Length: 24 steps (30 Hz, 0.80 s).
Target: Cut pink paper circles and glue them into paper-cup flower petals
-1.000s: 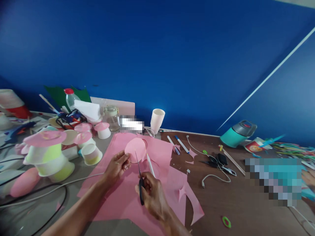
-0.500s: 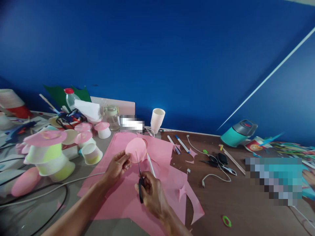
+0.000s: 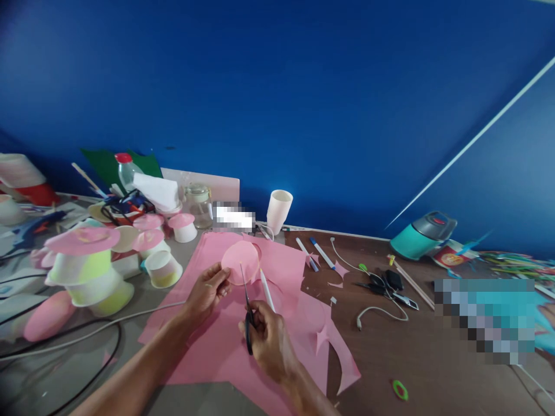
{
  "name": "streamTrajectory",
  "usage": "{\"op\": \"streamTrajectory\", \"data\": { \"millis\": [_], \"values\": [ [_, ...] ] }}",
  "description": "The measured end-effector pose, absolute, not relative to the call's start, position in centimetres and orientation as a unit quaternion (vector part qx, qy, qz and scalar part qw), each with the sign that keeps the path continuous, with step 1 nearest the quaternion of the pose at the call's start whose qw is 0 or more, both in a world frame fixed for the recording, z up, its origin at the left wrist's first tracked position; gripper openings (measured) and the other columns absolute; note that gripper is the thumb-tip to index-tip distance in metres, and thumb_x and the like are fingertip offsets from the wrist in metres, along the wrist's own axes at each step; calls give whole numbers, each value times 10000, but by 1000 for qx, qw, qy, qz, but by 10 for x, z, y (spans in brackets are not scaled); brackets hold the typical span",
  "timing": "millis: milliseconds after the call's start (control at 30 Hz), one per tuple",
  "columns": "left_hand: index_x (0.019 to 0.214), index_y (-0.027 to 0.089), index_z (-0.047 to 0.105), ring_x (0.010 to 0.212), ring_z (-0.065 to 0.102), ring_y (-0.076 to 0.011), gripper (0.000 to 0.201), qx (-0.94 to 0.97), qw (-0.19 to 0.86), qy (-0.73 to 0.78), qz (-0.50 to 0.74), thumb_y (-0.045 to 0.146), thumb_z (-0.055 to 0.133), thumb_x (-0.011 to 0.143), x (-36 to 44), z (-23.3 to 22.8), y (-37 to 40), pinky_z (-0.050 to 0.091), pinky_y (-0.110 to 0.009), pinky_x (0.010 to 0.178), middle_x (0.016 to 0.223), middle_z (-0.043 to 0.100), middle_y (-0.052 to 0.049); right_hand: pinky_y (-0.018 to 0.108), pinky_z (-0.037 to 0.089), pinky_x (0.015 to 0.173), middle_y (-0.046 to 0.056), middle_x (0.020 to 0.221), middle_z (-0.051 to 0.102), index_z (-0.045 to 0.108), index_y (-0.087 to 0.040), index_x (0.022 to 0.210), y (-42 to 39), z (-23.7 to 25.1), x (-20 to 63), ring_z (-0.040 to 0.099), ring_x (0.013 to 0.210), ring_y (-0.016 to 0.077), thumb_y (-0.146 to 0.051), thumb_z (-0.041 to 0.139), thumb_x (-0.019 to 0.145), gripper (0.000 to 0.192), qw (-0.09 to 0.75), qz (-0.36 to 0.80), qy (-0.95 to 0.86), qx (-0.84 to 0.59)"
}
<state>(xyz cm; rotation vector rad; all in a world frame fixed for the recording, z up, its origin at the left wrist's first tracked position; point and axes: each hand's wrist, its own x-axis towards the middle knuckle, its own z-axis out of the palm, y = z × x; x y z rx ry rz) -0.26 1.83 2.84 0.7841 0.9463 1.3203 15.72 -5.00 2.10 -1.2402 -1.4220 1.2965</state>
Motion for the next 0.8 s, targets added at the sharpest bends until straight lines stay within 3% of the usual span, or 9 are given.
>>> {"op": "streamTrajectory", "data": {
  "millis": [300, 800],
  "values": [
    [582, 190, 494, 428, 345, -52, 367, 366, 603, 415, 575, 409, 776, 669, -6, 19, 21, 240, -210, 450, 474, 424, 89, 225, 438, 503, -41, 603, 516, 673, -168, 962, -49, 19, 157, 483, 548, 120, -474, 763, 751, 382, 412, 536, -550, -491],
    [608, 190, 500, 436, 350, -54, 348, 386, 588, 415, 576, 413, 743, 719, -9, 11, 24, 249, -209, 461, 493, 444, 84, 222, 444, 522, -30, 638, 534, 683, -171, 995, -50, 13, 158, 487, 572, 123, -437, 759, 759, 363, 412, 519, -558, -500]
  ]
}}
